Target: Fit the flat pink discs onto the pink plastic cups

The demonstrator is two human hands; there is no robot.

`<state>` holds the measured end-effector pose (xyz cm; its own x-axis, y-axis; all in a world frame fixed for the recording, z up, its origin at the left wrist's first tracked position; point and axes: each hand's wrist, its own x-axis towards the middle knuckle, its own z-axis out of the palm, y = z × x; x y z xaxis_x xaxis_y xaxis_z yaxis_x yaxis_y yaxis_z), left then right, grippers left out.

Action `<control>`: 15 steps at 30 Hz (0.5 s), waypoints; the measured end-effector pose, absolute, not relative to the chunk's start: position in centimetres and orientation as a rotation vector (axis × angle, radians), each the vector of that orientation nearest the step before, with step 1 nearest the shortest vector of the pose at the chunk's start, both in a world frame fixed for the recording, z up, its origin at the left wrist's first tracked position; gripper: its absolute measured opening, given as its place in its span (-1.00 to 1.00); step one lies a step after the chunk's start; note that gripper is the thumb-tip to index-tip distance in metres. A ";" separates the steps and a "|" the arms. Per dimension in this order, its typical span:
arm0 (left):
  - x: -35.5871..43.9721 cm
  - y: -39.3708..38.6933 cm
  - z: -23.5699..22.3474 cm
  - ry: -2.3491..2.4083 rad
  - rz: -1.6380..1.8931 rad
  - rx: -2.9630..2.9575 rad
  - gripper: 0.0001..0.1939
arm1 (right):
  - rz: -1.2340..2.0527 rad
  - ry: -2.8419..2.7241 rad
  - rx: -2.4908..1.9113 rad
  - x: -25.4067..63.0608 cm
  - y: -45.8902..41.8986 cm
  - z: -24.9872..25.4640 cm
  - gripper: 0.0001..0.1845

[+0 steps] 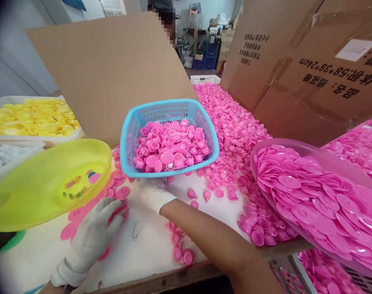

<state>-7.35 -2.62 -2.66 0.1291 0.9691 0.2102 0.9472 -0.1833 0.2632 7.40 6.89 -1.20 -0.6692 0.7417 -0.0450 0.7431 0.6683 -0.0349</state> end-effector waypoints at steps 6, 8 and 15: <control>-0.5 -5.2 -2.5 1.441 0.394 2.241 -0.79 | -0.180 2.830 1.326 11.1 5.6 -0.6 -0.66; 1.4 -4.5 -2.6 1.416 0.323 2.231 -0.78 | -0.181 2.853 1.355 13.1 5.0 -0.3 -0.66; 0.9 0.6 -2.0 1.600 0.333 2.073 -0.75 | -0.764 2.950 1.762 17.8 4.3 -1.8 -0.67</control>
<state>0.86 0.57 -2.04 0.2810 0.9539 -0.1059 0.8326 -0.1874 0.5213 17.80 4.26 -1.83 -0.4457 0.8895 0.1005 0.7291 0.4259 -0.5358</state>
